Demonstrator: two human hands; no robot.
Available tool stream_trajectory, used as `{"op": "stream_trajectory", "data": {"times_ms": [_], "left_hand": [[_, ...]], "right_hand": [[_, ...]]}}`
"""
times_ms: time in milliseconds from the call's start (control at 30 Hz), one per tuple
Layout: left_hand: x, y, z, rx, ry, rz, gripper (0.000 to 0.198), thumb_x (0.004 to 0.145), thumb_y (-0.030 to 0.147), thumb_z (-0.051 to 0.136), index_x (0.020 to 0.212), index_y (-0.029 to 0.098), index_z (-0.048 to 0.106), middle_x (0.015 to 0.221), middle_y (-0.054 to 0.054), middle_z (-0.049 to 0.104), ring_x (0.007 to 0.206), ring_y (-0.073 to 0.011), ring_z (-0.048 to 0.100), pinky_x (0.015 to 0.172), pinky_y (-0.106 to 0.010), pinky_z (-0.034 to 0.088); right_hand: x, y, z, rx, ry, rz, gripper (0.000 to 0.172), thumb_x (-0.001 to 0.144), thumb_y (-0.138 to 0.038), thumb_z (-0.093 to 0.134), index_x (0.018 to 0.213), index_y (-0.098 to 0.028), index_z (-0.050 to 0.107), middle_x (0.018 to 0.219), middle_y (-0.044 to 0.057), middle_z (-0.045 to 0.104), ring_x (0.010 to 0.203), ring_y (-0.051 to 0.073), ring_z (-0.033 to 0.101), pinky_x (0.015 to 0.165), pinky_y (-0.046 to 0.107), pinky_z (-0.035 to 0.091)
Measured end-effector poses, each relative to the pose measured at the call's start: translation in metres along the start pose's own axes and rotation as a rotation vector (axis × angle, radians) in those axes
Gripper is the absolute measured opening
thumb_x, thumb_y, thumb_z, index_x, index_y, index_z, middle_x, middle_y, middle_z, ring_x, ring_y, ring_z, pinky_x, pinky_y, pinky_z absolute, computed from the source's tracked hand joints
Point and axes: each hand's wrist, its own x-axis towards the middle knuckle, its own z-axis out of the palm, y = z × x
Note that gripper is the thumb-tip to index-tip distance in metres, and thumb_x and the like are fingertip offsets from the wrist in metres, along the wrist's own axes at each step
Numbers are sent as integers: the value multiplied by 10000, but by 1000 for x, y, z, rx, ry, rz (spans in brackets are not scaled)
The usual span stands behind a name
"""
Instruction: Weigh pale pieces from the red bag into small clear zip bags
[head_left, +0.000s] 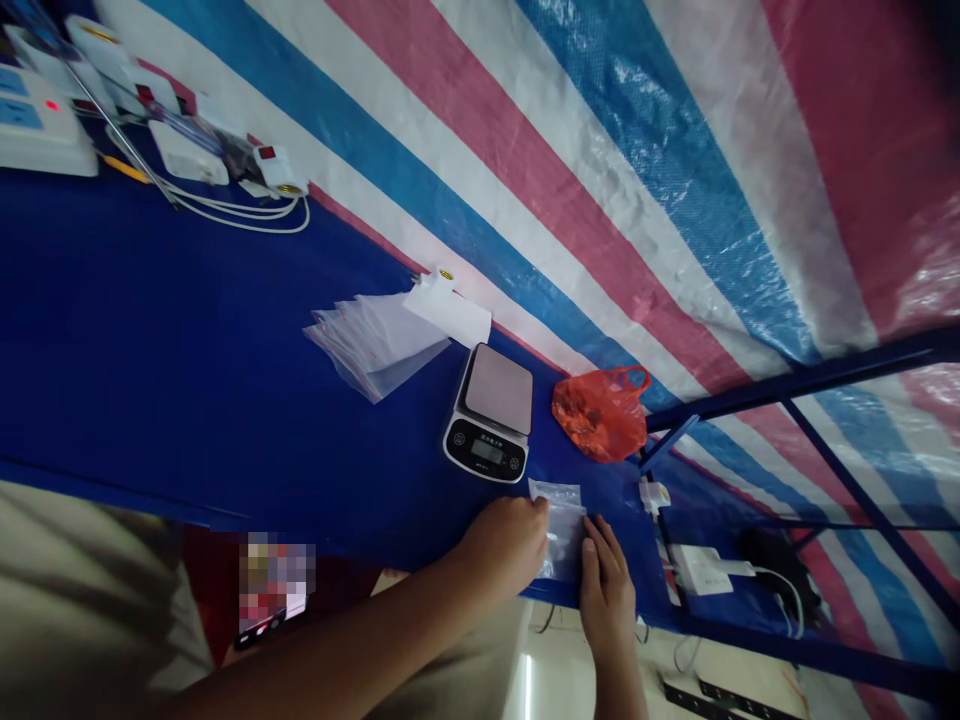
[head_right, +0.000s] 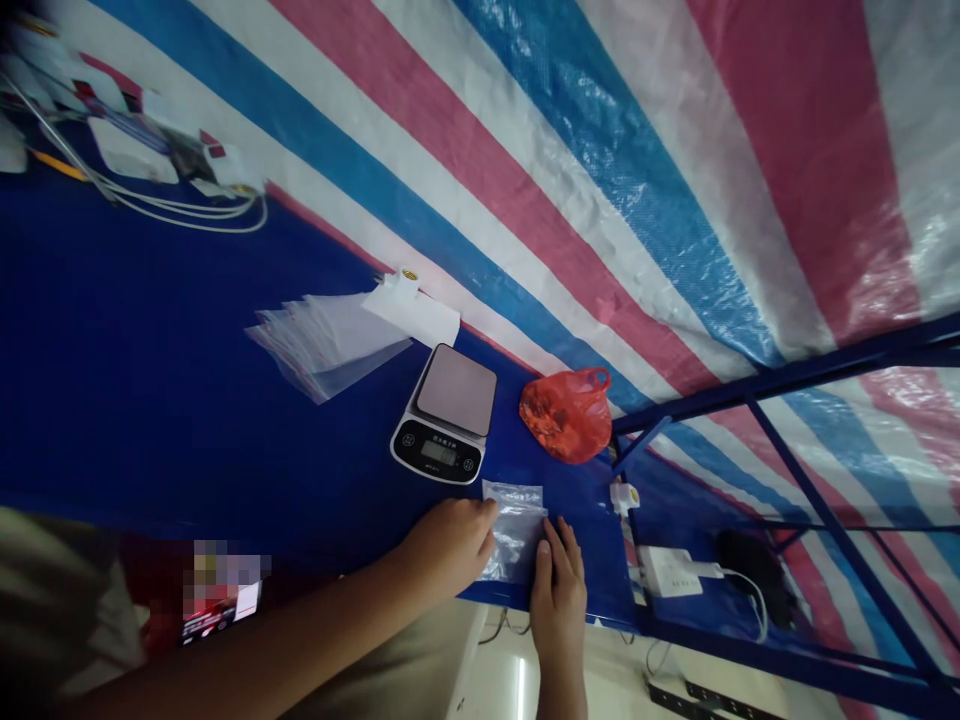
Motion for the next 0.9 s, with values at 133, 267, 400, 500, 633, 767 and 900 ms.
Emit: {"op": "stream_trajectory", "data": {"times_ms": [133,267,400,500,633,767,900], "left_hand": [[0,0,1,6,21,7,230,888,164,445,1004,137,641,880,-133,733,825,-281,733,702,-361,552],[0,-1,1,14,30,27,226,891,153,442,1014,149,632,874,-113,735,806,-267,731,698,-352,545],[-6,2,-4,15,29,4,236,937,176,424,1072,176,619,838,-83,734,773,-237,730,676,-320,530],[-15,9,-9,91,-26,-29,334,988,231,407,1284,173,549,802,-80,733,733,-246,730,632,-319,523],[-21,16,-5,273,-115,-52,464,994,269,449,1439,143,426,834,-113,732,725,-290,731,584,-345,521],[-13,12,4,365,-58,-2,253,976,226,451,1179,148,582,905,-124,696,756,-272,706,599,-357,506],[-8,8,7,427,95,163,118,933,160,479,931,166,597,950,-103,640,932,-277,630,753,-422,481]], "right_hand": [[-2,-5,1,-27,5,-39,617,966,-612,447,1271,-146,713,1459,160,569,1396,331,473,1182,537,321],[2,-8,-8,6,79,53,642,935,-637,484,1267,-122,677,1340,179,643,1258,331,580,1086,491,423],[4,-4,-20,-13,76,213,593,836,-720,578,985,-163,717,1043,144,710,1020,325,644,949,455,478],[3,-3,-22,-6,9,265,570,768,-733,664,910,-184,717,973,117,695,931,302,646,893,431,488],[7,-6,-18,6,3,279,588,707,-756,703,850,-185,715,927,111,687,869,286,638,859,423,490],[1,-9,-31,32,20,374,598,711,-786,669,843,-204,686,877,94,709,822,275,649,783,390,491],[-37,-16,-45,-35,-7,637,619,793,-824,546,629,-233,629,651,85,675,622,256,604,590,357,428]]}}
